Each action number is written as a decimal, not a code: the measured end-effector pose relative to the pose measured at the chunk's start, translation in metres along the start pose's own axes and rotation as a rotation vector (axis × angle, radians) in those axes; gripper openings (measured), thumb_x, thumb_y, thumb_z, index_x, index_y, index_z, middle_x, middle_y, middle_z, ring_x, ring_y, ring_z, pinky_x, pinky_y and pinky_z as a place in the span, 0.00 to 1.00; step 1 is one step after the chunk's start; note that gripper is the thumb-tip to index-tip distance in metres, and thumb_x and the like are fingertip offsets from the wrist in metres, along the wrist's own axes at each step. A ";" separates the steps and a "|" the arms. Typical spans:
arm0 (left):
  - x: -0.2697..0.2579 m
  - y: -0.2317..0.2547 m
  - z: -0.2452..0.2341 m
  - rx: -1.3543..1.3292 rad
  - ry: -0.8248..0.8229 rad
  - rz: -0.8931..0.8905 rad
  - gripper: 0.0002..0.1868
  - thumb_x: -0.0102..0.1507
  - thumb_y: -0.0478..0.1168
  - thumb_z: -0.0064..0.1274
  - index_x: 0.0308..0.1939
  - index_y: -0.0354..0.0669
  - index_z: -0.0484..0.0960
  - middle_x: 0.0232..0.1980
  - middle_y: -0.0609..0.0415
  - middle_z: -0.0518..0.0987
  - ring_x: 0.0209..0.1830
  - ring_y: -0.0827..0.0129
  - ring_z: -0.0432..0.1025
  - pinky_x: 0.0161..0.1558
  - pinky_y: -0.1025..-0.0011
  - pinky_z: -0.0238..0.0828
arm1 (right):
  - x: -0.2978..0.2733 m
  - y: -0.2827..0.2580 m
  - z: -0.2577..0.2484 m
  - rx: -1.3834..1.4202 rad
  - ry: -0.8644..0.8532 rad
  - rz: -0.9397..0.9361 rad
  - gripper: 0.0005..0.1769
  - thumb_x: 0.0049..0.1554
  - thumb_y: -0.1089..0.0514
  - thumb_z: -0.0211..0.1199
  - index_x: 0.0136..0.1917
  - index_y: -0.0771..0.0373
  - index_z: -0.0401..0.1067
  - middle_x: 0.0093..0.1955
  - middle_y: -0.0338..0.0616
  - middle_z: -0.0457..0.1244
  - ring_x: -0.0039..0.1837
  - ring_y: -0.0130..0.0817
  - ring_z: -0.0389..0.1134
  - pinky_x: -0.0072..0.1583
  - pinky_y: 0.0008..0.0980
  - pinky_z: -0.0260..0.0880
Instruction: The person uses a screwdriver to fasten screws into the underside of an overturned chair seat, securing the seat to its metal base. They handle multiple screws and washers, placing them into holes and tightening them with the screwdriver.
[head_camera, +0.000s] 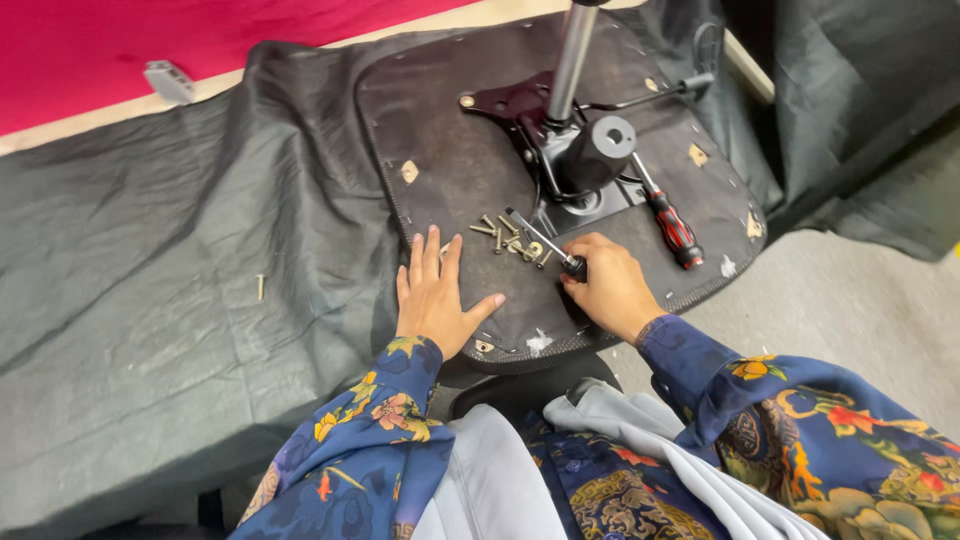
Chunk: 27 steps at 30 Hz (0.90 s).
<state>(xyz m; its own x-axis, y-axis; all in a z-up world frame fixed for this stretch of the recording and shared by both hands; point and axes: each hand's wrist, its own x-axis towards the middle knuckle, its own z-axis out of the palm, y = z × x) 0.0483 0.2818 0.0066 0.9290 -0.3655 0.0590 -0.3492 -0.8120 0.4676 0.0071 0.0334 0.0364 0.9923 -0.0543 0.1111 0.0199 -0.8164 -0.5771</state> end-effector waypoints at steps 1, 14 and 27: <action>0.001 0.000 0.003 0.016 -0.001 0.017 0.56 0.57 0.69 0.58 0.77 0.41 0.54 0.82 0.39 0.43 0.82 0.46 0.34 0.72 0.39 0.39 | -0.005 -0.001 -0.001 0.008 0.006 0.003 0.15 0.46 0.64 0.69 0.49 0.67 0.78 0.60 0.49 0.67 0.57 0.53 0.70 0.58 0.44 0.70; -0.017 -0.002 0.008 0.044 -0.049 -0.013 0.52 0.61 0.67 0.53 0.79 0.46 0.49 0.84 0.44 0.39 0.84 0.51 0.33 0.72 0.39 0.44 | -0.026 -0.003 0.001 0.001 -0.019 -0.001 0.15 0.45 0.64 0.70 0.48 0.68 0.78 0.65 0.44 0.68 0.59 0.52 0.71 0.59 0.42 0.71; -0.029 -0.007 0.006 0.032 -0.067 0.056 0.54 0.60 0.67 0.54 0.79 0.41 0.50 0.83 0.43 0.42 0.84 0.52 0.37 0.70 0.50 0.53 | -0.044 -0.017 -0.005 -0.016 -0.043 0.014 0.17 0.48 0.63 0.70 0.51 0.71 0.76 0.71 0.47 0.64 0.60 0.53 0.70 0.60 0.42 0.69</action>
<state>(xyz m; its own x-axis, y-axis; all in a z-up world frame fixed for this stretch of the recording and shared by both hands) 0.0231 0.2954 -0.0035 0.8980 -0.4393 0.0250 -0.4051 -0.8033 0.4366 -0.0373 0.0469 0.0460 0.9968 -0.0418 0.0681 0.0040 -0.8251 -0.5650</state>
